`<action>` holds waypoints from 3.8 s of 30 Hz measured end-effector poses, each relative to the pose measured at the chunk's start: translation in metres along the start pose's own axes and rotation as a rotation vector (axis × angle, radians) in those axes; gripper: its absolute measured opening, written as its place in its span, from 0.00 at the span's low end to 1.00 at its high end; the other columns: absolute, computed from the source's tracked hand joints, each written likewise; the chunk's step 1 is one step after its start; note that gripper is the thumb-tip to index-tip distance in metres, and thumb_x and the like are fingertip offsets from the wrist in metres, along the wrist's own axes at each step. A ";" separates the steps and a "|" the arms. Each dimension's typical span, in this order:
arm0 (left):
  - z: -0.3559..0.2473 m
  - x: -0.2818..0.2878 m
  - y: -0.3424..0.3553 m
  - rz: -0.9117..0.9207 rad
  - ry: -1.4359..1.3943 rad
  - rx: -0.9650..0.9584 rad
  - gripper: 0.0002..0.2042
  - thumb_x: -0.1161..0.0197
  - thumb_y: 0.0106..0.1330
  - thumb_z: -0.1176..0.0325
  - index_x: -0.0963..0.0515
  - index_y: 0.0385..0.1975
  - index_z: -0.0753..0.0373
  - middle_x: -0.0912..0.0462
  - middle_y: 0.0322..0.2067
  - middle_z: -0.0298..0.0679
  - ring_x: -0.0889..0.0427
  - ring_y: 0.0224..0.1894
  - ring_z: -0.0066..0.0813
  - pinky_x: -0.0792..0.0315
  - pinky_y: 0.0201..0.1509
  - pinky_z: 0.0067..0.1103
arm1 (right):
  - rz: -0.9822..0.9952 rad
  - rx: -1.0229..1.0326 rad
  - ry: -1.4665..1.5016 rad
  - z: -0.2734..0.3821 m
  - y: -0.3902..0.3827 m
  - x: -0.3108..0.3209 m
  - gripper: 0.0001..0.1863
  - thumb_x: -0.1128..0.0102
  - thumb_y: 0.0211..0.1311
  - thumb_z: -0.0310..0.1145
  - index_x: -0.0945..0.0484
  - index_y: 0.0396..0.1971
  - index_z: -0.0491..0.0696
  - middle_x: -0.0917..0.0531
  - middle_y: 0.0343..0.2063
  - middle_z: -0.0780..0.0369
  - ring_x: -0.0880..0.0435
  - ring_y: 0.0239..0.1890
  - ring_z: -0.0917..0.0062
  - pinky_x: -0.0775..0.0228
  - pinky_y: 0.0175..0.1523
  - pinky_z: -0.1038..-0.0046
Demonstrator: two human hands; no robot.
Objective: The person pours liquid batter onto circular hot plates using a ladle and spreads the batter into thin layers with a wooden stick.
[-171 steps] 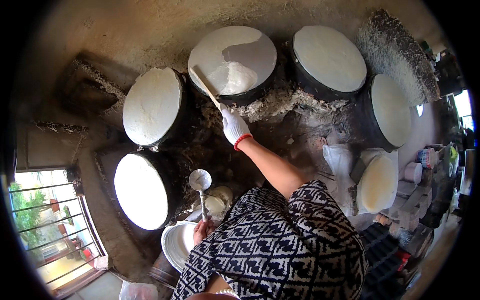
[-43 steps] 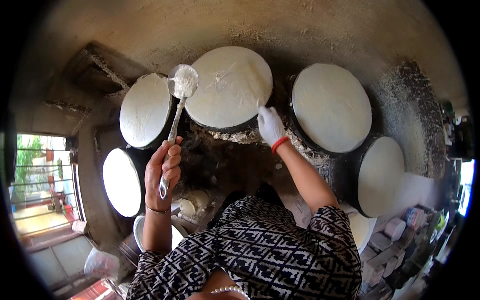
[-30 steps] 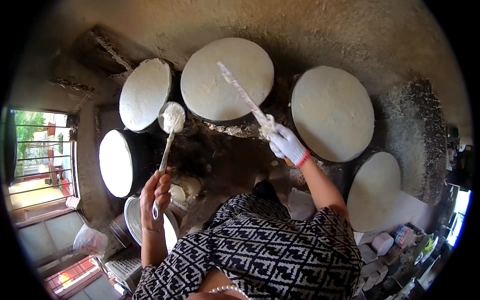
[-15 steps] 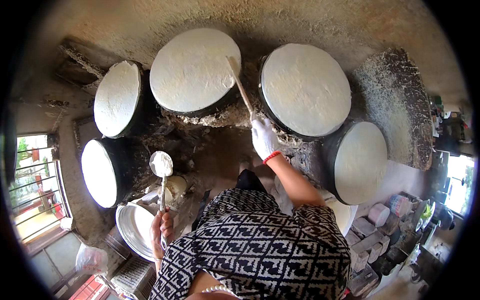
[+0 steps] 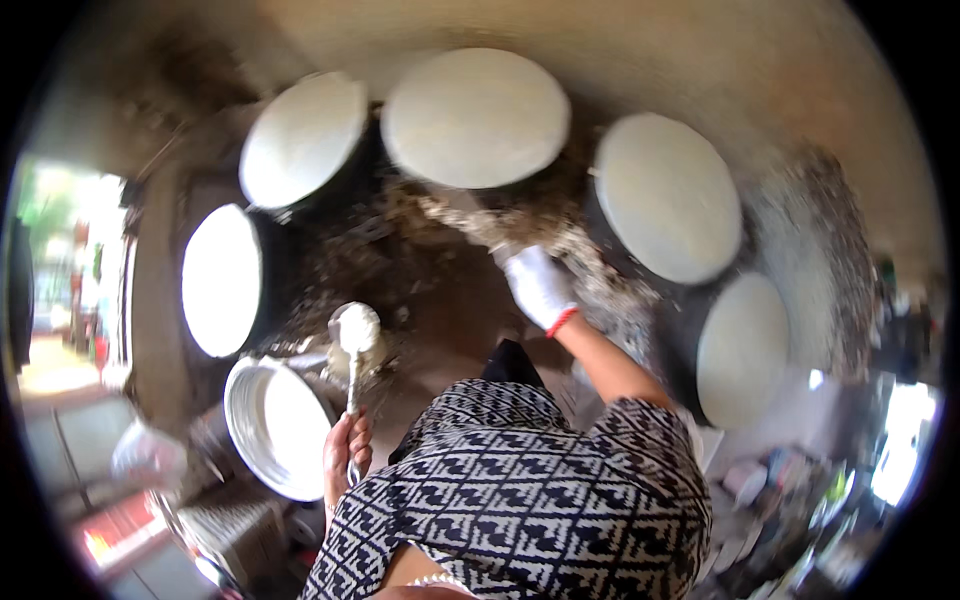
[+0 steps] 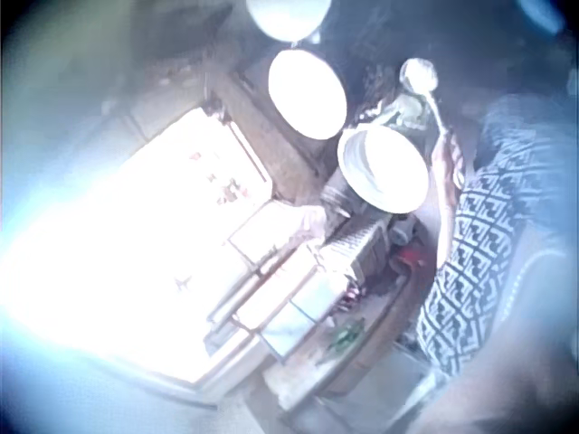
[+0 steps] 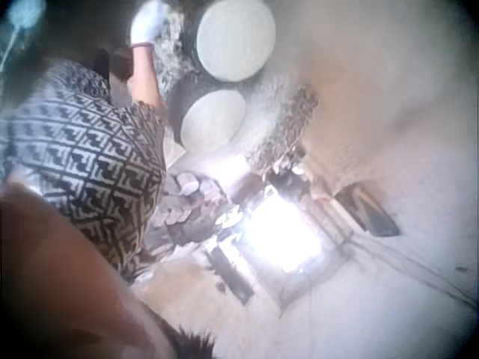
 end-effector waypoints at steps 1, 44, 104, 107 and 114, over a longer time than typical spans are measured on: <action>0.001 0.009 0.000 0.008 -0.012 -0.009 0.14 0.50 0.73 0.65 0.30 0.51 0.68 0.28 0.28 0.32 0.37 0.19 0.15 0.42 0.16 0.12 | -0.116 -0.135 0.031 -0.005 0.012 0.025 0.07 0.48 0.64 0.33 0.25 0.35 0.45 0.24 0.28 0.52 0.22 0.31 0.58 0.30 0.38 0.59; -0.119 0.264 -0.079 -0.028 -1.041 -0.586 0.13 0.52 0.71 0.75 0.35 0.52 0.75 0.21 0.42 0.47 0.33 0.20 0.17 0.31 0.16 0.14 | 0.159 -0.008 0.042 0.389 0.401 -0.302 0.40 0.32 0.48 0.39 0.34 0.64 0.48 0.26 0.57 0.48 0.27 0.59 0.57 0.33 0.62 0.66; 0.073 0.054 -0.106 0.147 0.219 0.012 0.15 0.51 0.73 0.71 0.34 0.53 0.76 0.34 0.23 0.29 0.45 0.16 0.08 0.50 0.13 0.10 | -0.097 -1.240 -0.396 -0.067 -0.617 -0.086 0.20 0.48 0.60 0.28 0.25 0.53 0.59 0.21 0.46 0.57 0.18 0.45 0.63 0.27 0.49 0.63; 0.065 0.069 -0.098 0.190 0.288 0.013 0.19 0.51 0.74 0.69 0.35 0.59 0.73 0.30 0.26 0.28 0.48 0.15 0.06 0.53 0.12 0.09 | 0.050 -1.270 -0.388 -0.061 -0.601 -0.087 0.25 0.43 0.59 0.36 0.31 0.59 0.59 0.27 0.55 0.56 0.21 0.50 0.63 0.29 0.53 0.63; 0.046 0.090 -0.118 -0.108 0.843 -0.322 0.21 0.50 0.71 0.59 0.28 0.57 0.67 0.25 0.42 0.35 0.28 0.35 0.13 0.32 0.37 0.14 | -0.201 -0.419 0.437 0.145 -0.333 -0.056 0.39 0.33 0.52 0.53 0.32 0.59 0.46 0.31 0.61 0.47 0.25 0.58 0.59 0.29 0.58 0.65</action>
Point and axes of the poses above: each hand's wrist, its own y-axis towards the middle knuckle, its own x-axis out of the back of the hand, z = x × y, the point moved 10 cm from there along y, towards the middle knuckle
